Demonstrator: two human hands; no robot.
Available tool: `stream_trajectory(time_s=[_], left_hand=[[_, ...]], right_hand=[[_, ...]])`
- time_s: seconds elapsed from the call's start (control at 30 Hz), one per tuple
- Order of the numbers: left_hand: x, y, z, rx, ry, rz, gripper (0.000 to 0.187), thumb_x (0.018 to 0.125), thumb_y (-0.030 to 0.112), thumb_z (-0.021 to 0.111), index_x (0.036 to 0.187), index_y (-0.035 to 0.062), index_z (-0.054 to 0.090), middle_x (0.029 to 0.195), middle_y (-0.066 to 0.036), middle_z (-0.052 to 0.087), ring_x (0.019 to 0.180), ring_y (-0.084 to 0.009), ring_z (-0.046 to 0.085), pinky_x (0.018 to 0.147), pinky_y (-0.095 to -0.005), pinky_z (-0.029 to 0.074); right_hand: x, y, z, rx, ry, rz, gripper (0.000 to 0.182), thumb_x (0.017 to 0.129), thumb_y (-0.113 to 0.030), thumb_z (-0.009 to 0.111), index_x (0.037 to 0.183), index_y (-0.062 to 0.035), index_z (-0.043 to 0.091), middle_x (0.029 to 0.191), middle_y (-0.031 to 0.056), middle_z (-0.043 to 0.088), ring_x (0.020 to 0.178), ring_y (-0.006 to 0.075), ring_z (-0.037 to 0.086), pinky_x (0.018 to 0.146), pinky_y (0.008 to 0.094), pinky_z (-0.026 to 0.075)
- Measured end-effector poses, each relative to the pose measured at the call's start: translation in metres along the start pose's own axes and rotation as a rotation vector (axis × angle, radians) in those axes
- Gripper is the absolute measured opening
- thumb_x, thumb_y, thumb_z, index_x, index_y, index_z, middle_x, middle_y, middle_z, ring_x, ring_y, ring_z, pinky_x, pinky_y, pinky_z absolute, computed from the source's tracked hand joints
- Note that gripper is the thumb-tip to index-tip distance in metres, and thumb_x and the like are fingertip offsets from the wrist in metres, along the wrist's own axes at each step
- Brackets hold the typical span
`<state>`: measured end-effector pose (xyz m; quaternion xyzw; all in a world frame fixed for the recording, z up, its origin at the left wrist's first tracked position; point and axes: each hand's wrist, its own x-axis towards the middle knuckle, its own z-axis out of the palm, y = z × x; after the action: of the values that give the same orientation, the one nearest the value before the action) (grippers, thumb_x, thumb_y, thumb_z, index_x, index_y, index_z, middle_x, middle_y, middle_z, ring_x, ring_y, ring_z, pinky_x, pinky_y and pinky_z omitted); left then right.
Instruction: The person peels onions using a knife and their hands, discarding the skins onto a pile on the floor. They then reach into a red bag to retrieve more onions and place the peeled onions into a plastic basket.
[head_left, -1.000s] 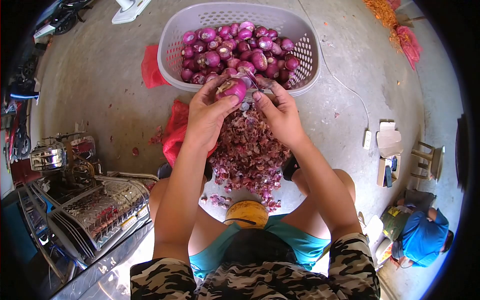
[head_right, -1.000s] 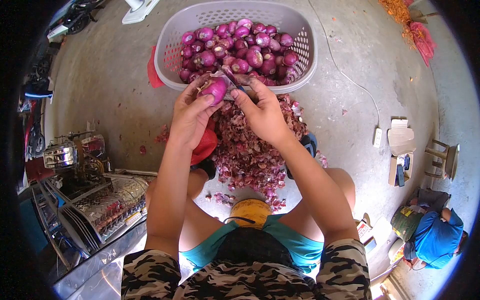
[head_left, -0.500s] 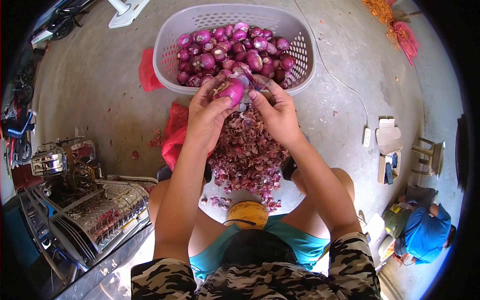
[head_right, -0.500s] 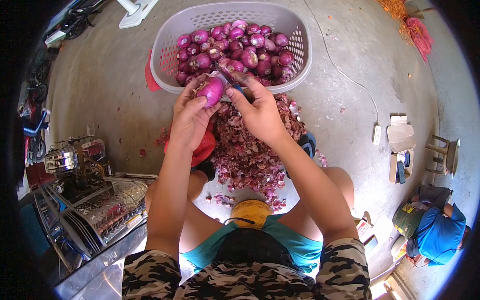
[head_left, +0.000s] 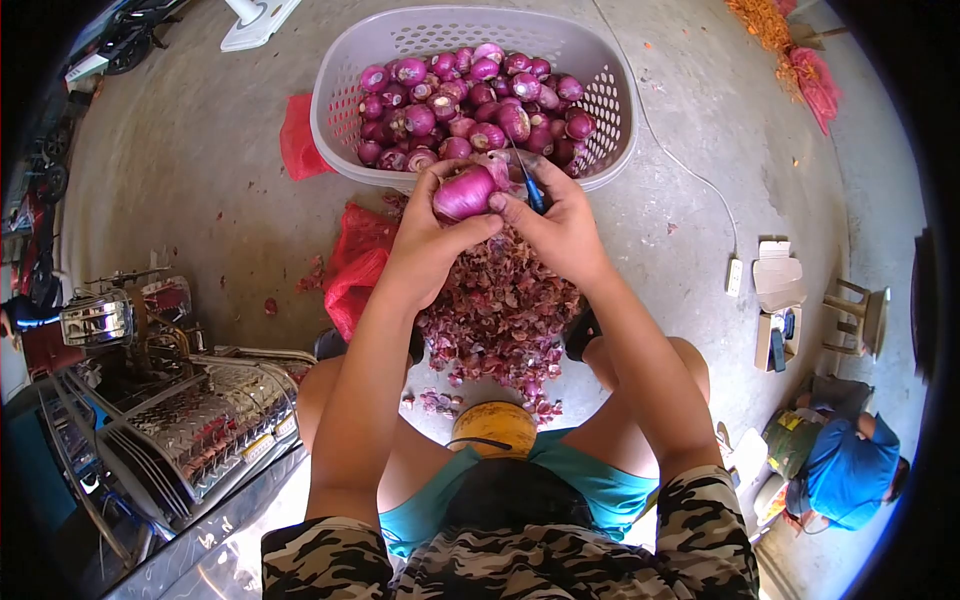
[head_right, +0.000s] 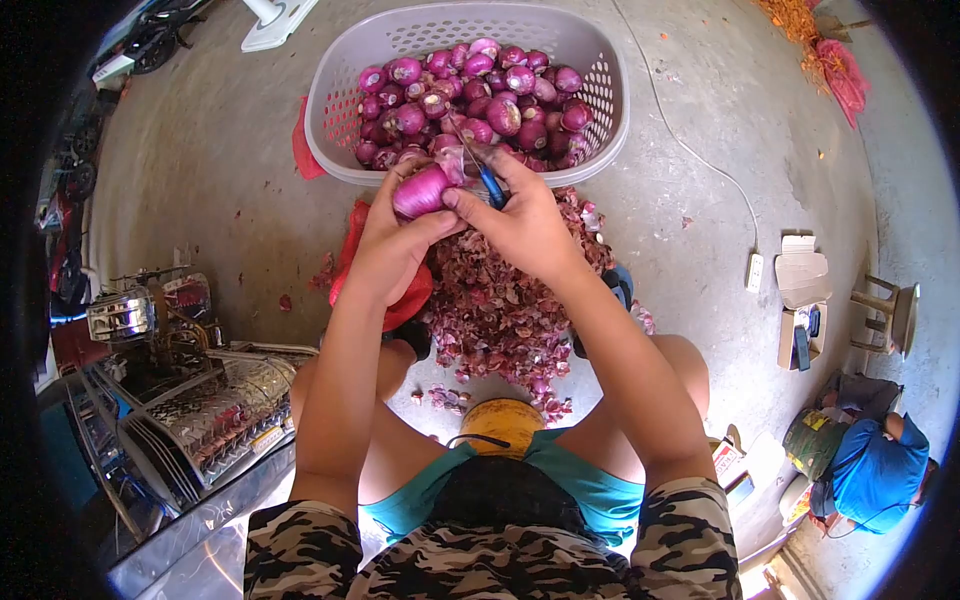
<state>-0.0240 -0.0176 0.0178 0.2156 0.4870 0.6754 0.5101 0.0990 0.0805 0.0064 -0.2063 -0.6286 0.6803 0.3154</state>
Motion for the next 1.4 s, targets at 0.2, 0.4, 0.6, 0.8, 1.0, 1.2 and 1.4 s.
stream_trajectory(time_s=[0.2, 0.4, 0.6, 0.8, 1.0, 1.2, 1.4], left_hand=[[0.003, -0.003, -0.002, 0.446, 0.021, 0.168, 0.037, 0.077, 0.007, 0.071, 0.11, -0.0014, 0.057, 0.099, -0.005, 0.061, 0.088, -0.01, 0.057, 0.078, -0.0247, 0.048], [0.002, -0.003, -0.008, 0.488, 0.016, 0.137, 0.03, 0.079, 0.012, 0.07, 0.104, -0.0018, 0.061, 0.094, -0.005, 0.064, 0.085, -0.0083, 0.058, 0.076, -0.0241, 0.047], [0.003, 0.005, -0.011, 0.122, 0.073, -0.014, 0.031, 0.083, 0.013, 0.067, 0.11, -0.0014, 0.06, 0.098, -0.006, 0.064, 0.087, -0.0114, 0.061, 0.078, -0.0272, 0.05], [0.005, 0.019, -0.023, -0.167, 0.069, -0.126, 0.03, 0.087, 0.018, 0.062, 0.111, 0.0006, 0.058, 0.103, -0.006, 0.063, 0.09, -0.0132, 0.062, 0.08, -0.031, 0.051], [0.009, 0.015, -0.027, -0.013, 0.036, -0.193, 0.027, 0.089, 0.019, 0.059, 0.109, 0.0009, 0.059, 0.101, -0.007, 0.065, 0.09, -0.0155, 0.063, 0.08, -0.0325, 0.052], [0.008, 0.022, -0.027, 0.19, 0.004, -0.168, 0.029, 0.088, 0.017, 0.06, 0.11, -0.0005, 0.058, 0.102, -0.008, 0.064, 0.089, -0.0153, 0.063, 0.082, -0.0328, 0.052], [0.005, 0.023, -0.036, -0.193, 0.003, -0.142, 0.032, 0.087, 0.021, 0.061, 0.111, -0.001, 0.059, 0.101, -0.007, 0.064, 0.09, -0.0162, 0.063, 0.082, -0.0319, 0.053]], right_hand=[[0.0, 0.004, -0.003, -0.217, 0.064, -0.015, 0.038, 0.084, -0.013, 0.065, 0.115, 0.0039, 0.052, 0.097, 0.0133, 0.064, 0.087, 0.0188, 0.061, 0.079, 0.0311, 0.048], [-0.004, 0.001, -0.001, -0.686, 0.138, -0.032, 0.038, 0.083, -0.022, 0.065, 0.106, 0.0036, 0.052, 0.082, 0.0215, 0.061, 0.075, 0.0378, 0.059, 0.069, 0.0388, 0.047], [0.001, -0.003, -0.011, -0.283, 0.098, 0.0, 0.03, 0.091, -0.024, 0.056, 0.106, 0.0022, 0.052, 0.077, 0.0198, 0.059, 0.072, 0.0344, 0.059, 0.069, 0.0374, 0.047], [-0.009, -0.025, -0.037, -0.581, -0.181, -0.039, 0.02, 0.097, -0.021, 0.045, 0.098, -0.003, 0.055, 0.067, 0.0065, 0.054, 0.056, 0.0173, 0.05, 0.054, 0.0283, 0.04], [-0.005, -0.036, -0.033, -0.893, -0.27, -0.207, 0.018, 0.09, -0.02, 0.052, 0.085, -0.0028, 0.053, 0.074, 0.0175, 0.057, 0.072, 0.0374, 0.057, 0.062, 0.045, 0.044], [-0.003, -0.04, -0.03, -1.017, -0.306, -0.208, 0.02, 0.09, -0.024, 0.052, 0.085, -0.0048, 0.053, 0.074, 0.0159, 0.058, 0.072, 0.0362, 0.058, 0.062, 0.0455, 0.045], [-0.009, -0.027, -0.027, -0.998, -0.261, -0.207, 0.019, 0.09, -0.025, 0.052, 0.085, -0.0058, 0.053, 0.071, 0.0167, 0.059, 0.07, 0.0369, 0.058, 0.061, 0.046, 0.046]])
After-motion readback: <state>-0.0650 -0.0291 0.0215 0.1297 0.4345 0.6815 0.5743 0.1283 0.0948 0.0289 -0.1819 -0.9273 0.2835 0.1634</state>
